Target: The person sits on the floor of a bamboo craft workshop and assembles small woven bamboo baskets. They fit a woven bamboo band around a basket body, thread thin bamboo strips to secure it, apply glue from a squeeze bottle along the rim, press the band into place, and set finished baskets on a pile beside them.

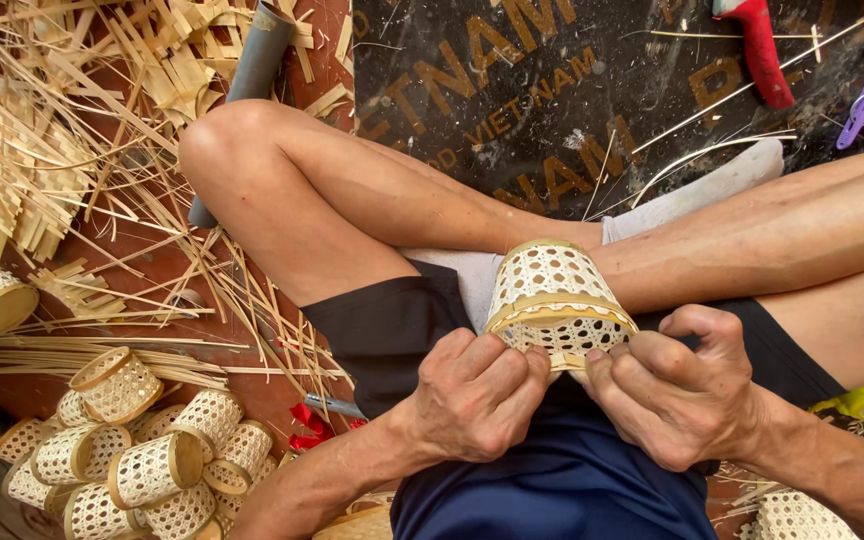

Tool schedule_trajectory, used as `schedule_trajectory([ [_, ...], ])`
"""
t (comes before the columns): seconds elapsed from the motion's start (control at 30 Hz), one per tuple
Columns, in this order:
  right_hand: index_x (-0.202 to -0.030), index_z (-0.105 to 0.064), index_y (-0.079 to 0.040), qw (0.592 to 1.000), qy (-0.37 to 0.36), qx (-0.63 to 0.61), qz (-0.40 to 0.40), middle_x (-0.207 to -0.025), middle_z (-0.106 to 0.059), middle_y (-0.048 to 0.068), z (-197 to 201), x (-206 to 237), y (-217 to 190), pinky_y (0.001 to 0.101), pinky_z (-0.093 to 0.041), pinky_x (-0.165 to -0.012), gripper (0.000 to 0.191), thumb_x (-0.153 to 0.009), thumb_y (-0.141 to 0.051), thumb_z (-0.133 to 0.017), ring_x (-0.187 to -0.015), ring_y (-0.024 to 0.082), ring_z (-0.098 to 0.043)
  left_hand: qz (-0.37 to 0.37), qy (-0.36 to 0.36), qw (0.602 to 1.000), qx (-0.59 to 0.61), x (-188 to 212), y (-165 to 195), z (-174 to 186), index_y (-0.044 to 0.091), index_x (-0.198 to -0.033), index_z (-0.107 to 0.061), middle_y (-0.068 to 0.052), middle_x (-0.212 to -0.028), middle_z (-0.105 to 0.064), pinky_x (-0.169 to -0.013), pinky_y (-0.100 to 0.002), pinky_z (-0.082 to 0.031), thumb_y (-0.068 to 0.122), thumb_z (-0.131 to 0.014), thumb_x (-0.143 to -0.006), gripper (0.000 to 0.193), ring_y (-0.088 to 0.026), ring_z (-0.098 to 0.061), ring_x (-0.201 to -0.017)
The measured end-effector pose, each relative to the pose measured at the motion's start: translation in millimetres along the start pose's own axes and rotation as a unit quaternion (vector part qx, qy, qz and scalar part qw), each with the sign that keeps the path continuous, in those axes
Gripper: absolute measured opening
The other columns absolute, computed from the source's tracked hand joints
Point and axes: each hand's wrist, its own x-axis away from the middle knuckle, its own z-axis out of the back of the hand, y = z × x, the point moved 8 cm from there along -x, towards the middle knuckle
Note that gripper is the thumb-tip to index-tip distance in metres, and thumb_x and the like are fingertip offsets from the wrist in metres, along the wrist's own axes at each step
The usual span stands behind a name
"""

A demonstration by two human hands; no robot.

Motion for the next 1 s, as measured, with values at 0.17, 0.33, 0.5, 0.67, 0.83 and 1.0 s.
schedule_trajectory([
  [0.17, -0.084, -0.073, -0.002, 1.0, -0.011, 0.0, 0.015, -0.08, -0.064, -0.002, -2, 0, -2, 0.0351, -0.04, -0.067, 0.015, -0.074, -0.009, -0.082, -0.081, 0.017, -0.058, 0.003, -0.007, 1.0, 0.014, -2, 0, 0, -0.006, -0.1, -0.072, -0.003, -0.077, -0.053, -0.058, -0.033, -0.037, 0.005, -0.072, -0.079, 0.024, -0.017, -0.05, -0.07],
  [0.33, -0.089, -0.074, -0.003, 0.998, -0.043, -0.002, 0.034, -0.085, -0.065, -0.002, -1, 0, -3, 0.0363, -0.037, -0.077, 0.018, -0.076, -0.015, -0.076, -0.089, 0.016, -0.062, 0.005, -0.019, 0.999, 0.033, -2, 1, 0, -0.005, -0.099, -0.071, -0.003, -0.078, -0.051, -0.059, -0.032, -0.038, 0.003, -0.074, -0.085, 0.017, -0.017, -0.051, -0.073],
  [0.5, -0.1, -0.075, -0.002, 0.994, -0.094, -0.011, 0.045, -0.09, -0.066, 0.001, -3, -2, -2, 0.0378, -0.037, -0.081, 0.033, -0.075, -0.022, -0.066, -0.094, 0.017, -0.062, -0.003, -0.038, 0.999, 0.037, -1, 2, 2, -0.005, -0.102, -0.07, -0.004, -0.081, -0.051, -0.062, -0.033, -0.042, 0.003, -0.073, -0.09, 0.015, -0.018, -0.053, -0.076],
  [0.67, -0.108, -0.075, 0.0, 0.988, -0.147, -0.022, 0.053, -0.095, -0.065, 0.001, -10, -6, -6, 0.0392, -0.038, -0.083, 0.038, -0.077, -0.021, -0.065, -0.096, 0.016, -0.06, -0.013, -0.082, 0.995, 0.051, -8, -1, 4, -0.003, -0.101, -0.069, -0.005, -0.083, -0.054, -0.066, -0.034, -0.048, 0.007, -0.073, -0.088, 0.017, -0.02, -0.057, -0.078],
  [0.83, -0.106, -0.073, -0.002, 0.987, -0.147, -0.049, 0.048, -0.097, -0.067, 0.002, -9, -9, -2, 0.0404, -0.039, -0.085, 0.039, -0.074, -0.021, -0.062, -0.102, 0.018, -0.063, -0.071, -0.067, 0.995, 0.025, -17, -16, 25, 0.003, -0.102, -0.072, -0.011, -0.118, -0.064, -0.087, -0.04, -0.05, 0.016, -0.071, -0.083, 0.023, -0.024, -0.061, -0.109],
  [1.0, -0.103, -0.072, -0.004, 0.987, -0.148, -0.061, 0.018, -0.092, -0.064, 0.001, -10, -13, 2, 0.0425, -0.038, -0.083, 0.032, -0.076, -0.02, -0.065, -0.098, 0.017, -0.063, -0.115, -0.125, 0.985, -0.011, -16, -35, 24, 0.009, -0.112, -0.071, -0.003, -0.138, -0.061, -0.095, -0.039, -0.041, 0.021, -0.071, -0.096, 0.02, -0.021, -0.051, -0.125],
])
